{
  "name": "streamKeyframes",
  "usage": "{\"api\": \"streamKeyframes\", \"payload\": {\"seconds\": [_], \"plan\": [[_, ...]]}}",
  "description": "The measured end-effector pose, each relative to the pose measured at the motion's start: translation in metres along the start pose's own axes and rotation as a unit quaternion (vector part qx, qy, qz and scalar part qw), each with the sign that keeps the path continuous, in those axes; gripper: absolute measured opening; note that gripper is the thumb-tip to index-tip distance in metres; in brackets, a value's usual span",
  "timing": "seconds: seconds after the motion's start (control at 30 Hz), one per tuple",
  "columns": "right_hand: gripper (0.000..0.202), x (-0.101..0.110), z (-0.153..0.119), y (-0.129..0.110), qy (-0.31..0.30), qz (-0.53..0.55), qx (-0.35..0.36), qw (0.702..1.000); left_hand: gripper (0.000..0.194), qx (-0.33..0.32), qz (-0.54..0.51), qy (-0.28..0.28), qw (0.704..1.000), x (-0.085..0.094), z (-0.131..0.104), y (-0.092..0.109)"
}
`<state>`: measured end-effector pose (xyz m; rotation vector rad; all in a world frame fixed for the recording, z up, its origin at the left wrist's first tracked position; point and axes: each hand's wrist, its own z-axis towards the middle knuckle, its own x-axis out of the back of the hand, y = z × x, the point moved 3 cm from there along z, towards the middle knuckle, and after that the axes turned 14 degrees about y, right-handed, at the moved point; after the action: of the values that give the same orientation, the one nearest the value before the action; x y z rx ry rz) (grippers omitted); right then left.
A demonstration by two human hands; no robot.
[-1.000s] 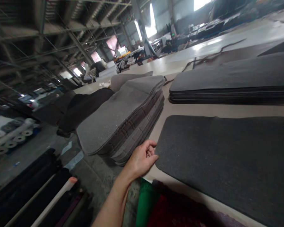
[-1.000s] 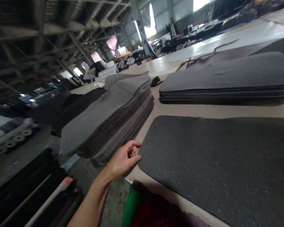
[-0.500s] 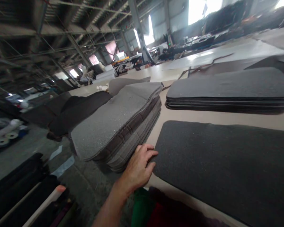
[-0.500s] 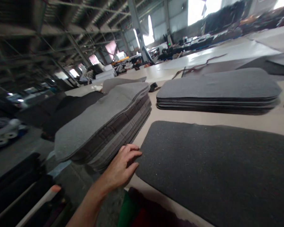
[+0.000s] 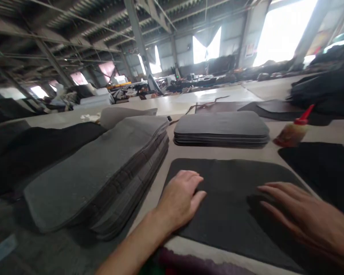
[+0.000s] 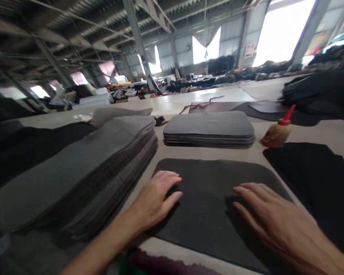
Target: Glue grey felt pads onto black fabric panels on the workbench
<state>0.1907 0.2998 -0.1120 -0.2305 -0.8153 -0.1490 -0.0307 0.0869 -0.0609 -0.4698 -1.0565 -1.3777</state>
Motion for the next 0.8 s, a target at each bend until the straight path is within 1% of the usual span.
{"api": "streamKeyframes", "payload": {"seconds": [0.03, 0.1, 0.17, 0.23, 0.33, 0.5, 0.6, 0.7, 0.8], "plan": [[0.040, -0.010, 0.003, -0.014, -0.027, 0.006, 0.039, 0.999, 0.041, -0.030, -0.007, -0.020, 0.999, -0.016, 0.010, 0.008], [0.048, -0.032, 0.006, -0.039, -0.041, -0.007, 0.094, 0.995, 0.058, -0.065, -0.011, -0.047, 0.997, -0.046, 0.023, 0.019], [0.054, -0.050, 0.003, -0.053, -0.053, -0.033, 0.119, 0.991, 0.063, -0.064, -0.008, -0.063, 0.996, -0.071, 0.025, 0.021], [0.058, -0.060, -0.005, -0.054, -0.068, -0.060, 0.121, 0.988, 0.061, -0.052, -0.003, -0.071, 0.996, -0.085, 0.021, 0.017], [0.066, -0.056, -0.017, -0.041, -0.079, -0.105, 0.089, 0.987, 0.060, -0.043, -0.001, -0.073, 0.996, -0.089, 0.014, 0.010], [0.081, -0.034, -0.042, -0.015, -0.045, -0.179, 0.003, 0.983, 0.064, -0.046, 0.001, -0.074, 0.996, -0.085, 0.012, 0.007], [0.082, -0.021, -0.059, 0.000, -0.041, -0.190, -0.020, 0.981, 0.069, -0.052, 0.003, -0.071, 0.996, -0.086, 0.013, 0.006], [0.080, -0.006, -0.068, 0.017, -0.075, -0.183, -0.038, 0.979, 0.072, -0.054, 0.002, -0.068, 0.996, -0.088, 0.012, 0.004], [0.079, 0.010, -0.064, 0.032, -0.103, -0.167, -0.073, 0.978, 0.072, -0.053, -0.002, -0.068, 0.996, -0.089, 0.013, 0.003]]}}
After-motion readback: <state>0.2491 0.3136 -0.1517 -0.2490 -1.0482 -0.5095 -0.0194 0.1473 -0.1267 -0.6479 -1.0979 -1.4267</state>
